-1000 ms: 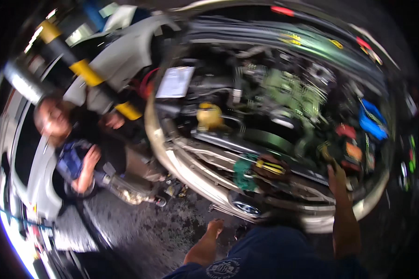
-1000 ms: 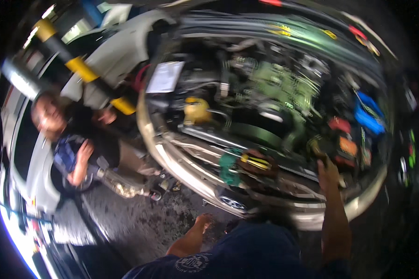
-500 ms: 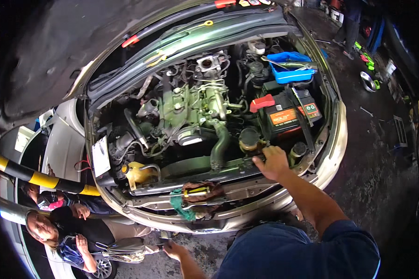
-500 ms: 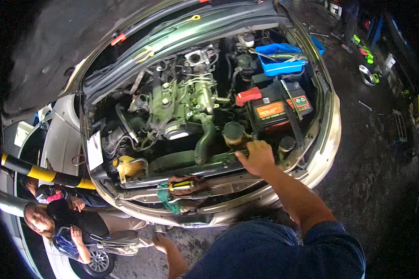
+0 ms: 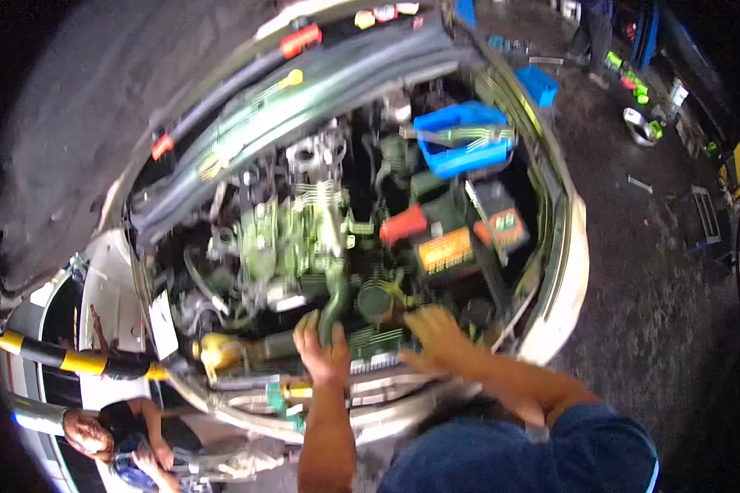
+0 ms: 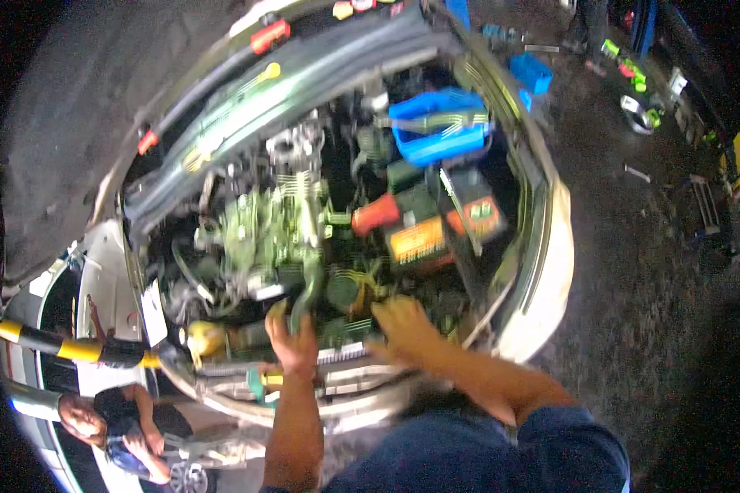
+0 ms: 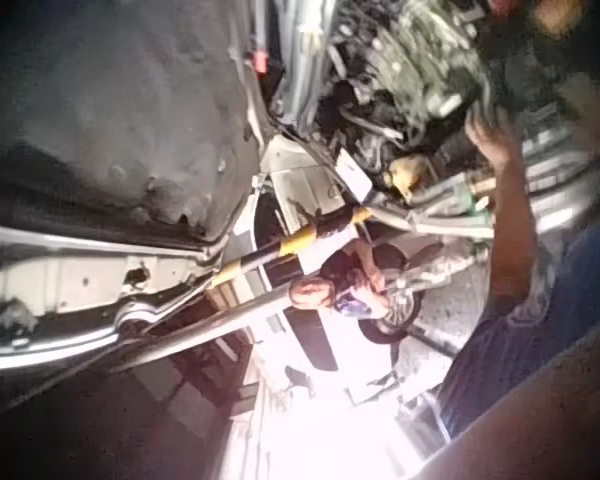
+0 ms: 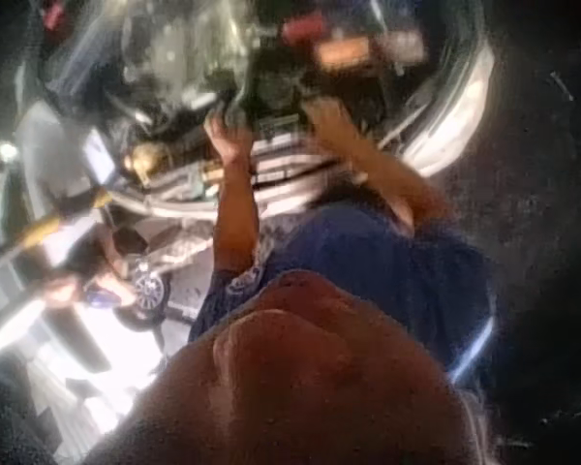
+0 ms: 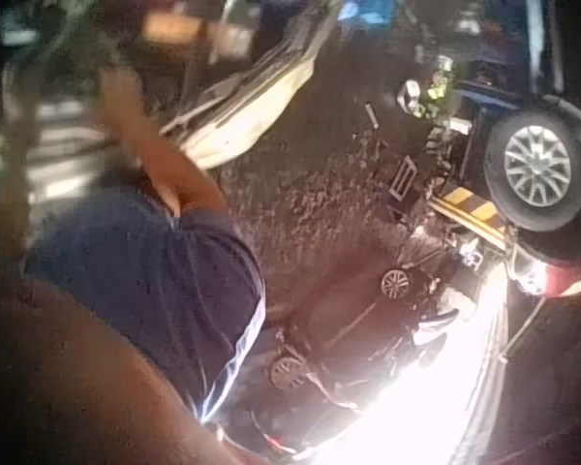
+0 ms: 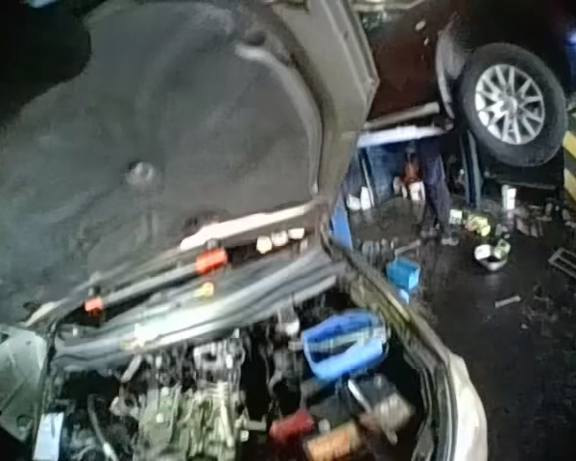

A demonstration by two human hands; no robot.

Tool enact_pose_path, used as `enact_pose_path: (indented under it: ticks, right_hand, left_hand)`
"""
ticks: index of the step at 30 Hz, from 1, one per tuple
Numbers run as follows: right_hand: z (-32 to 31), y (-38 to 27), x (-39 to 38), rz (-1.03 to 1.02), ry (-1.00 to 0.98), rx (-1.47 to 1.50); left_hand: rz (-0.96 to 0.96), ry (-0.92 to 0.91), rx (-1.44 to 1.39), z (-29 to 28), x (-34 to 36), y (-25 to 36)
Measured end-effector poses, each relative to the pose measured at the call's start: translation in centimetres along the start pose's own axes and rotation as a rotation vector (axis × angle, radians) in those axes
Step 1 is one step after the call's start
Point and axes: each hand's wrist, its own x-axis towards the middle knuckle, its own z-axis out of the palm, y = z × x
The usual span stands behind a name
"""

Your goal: Maintaining or repairing mechanical components within a vehicle's engine bay.

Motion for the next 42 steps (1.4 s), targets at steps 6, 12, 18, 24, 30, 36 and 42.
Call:
enact_pose_path:
  ticks: [6,12,18,24,30,36,42]
  right_hand:
    - [-6.6,3.6,1.2,0.000,-0.101,0.374]
    - [-8.6,6.8,8.9,-0.029,-0.119,0.455]
    - [-3.7,10.6,26.0,0.252,-0.076,0.510]
    - [4.0,14.4,39.2,1.094,0.162,1.111]
    - [9.9,22.3,43.1,0.167,-0.188,-0.285]
    - [20.0,35.9,47.7,0.459,-0.111,-0.081]
    - [23.6,40.4,50.8,0.751,-0.169,0.868]
  left_hand:
    - [-0.014,-0.046,0.140,3.2,0.9,-1.3]
    - [-0.083,-0.049,0.103,3.8,0.6,-1.1]
    - [-0.076,-0.058,0.109,3.9,1.0,-0.8]
    - [-0.090,-0.015,0.111,3.4,2.2,-0.2]
    - [-0.385,-0.206,0.172,1.7,2.0,-0.4]
    - [-0.367,-0.136,0.128,1.4,1.8,0.0]
    - [-0.395,-0.126,0.119,1.2,2.0,0.2]
